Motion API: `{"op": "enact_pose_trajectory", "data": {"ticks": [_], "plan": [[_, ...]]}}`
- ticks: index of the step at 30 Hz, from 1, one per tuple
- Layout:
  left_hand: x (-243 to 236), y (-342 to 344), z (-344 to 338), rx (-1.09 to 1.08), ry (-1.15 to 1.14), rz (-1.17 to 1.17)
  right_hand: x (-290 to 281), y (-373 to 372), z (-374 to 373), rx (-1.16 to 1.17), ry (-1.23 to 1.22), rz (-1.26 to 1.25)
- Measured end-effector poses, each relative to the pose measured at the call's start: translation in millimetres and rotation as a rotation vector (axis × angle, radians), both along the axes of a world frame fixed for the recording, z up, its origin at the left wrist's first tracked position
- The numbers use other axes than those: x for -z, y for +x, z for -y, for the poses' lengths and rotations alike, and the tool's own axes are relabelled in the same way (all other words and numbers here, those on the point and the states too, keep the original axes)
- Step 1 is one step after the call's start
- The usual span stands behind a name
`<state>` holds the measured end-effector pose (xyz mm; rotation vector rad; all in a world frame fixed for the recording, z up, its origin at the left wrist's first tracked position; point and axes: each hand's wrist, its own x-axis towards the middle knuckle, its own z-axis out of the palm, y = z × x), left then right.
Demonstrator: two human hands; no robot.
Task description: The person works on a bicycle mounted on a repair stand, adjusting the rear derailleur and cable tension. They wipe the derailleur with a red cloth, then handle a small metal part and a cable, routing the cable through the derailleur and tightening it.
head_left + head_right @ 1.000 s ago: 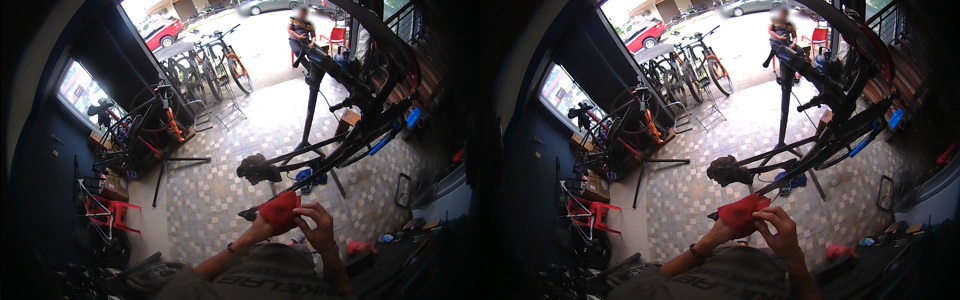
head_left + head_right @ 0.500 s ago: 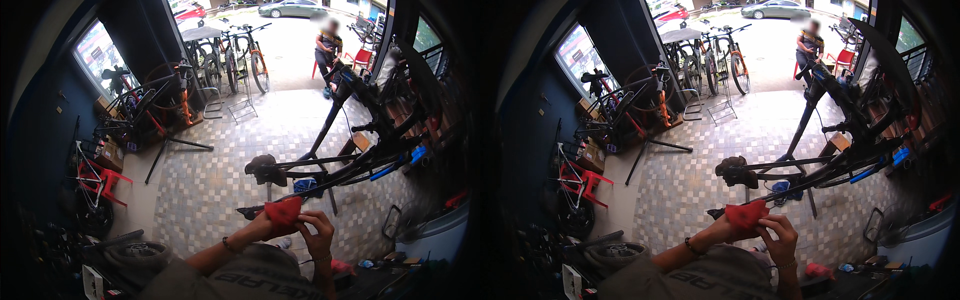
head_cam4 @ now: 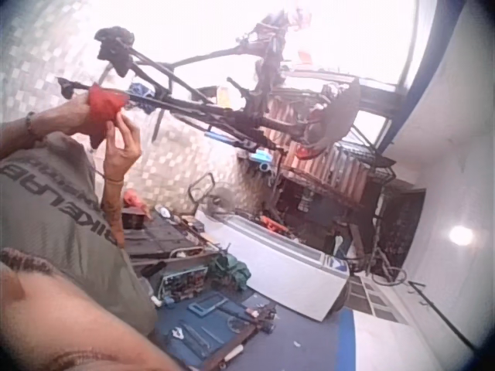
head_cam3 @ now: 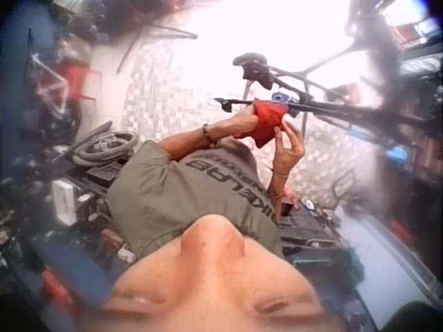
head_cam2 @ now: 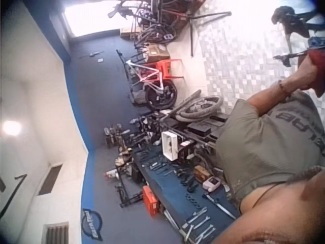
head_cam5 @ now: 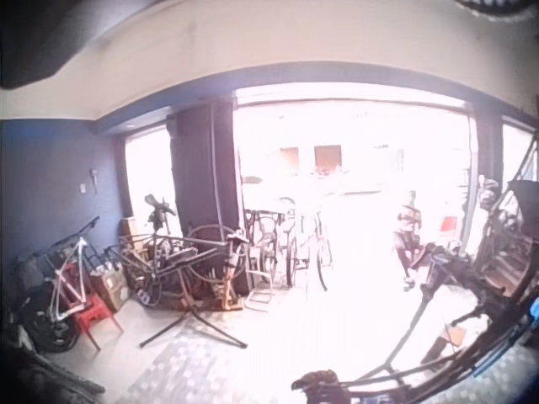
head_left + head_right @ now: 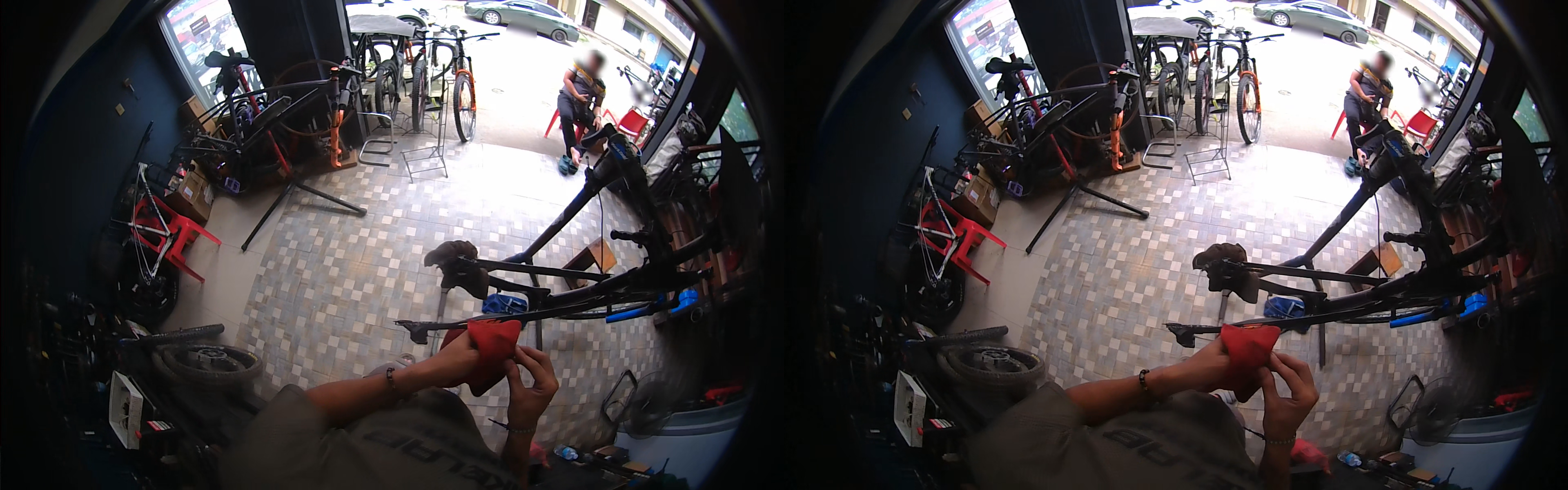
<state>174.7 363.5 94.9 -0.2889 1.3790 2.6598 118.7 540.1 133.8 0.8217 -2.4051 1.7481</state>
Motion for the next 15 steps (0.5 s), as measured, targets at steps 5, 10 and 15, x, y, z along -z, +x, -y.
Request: {"op": "enact_pose_trajectory", "data": {"ticks": [5, 10, 15], "plan": [[4.2, 1.6, 1.8, -0.066, -0.115, -0.108, 5.8, 7.8, 2.7, 0.053, -0.002, -0.011], [12.3, 8.8, 10.3, -0.027, -0.055, -0.015, 7.5, 10.9, 7.0, -0.030, 0.033, -0.008], [14.4, -2.9, 12.2, -0.079, 0.435, 0.156, 15.0, 4.8, 19.5, 0.003, -0.107, 0.004]]}}
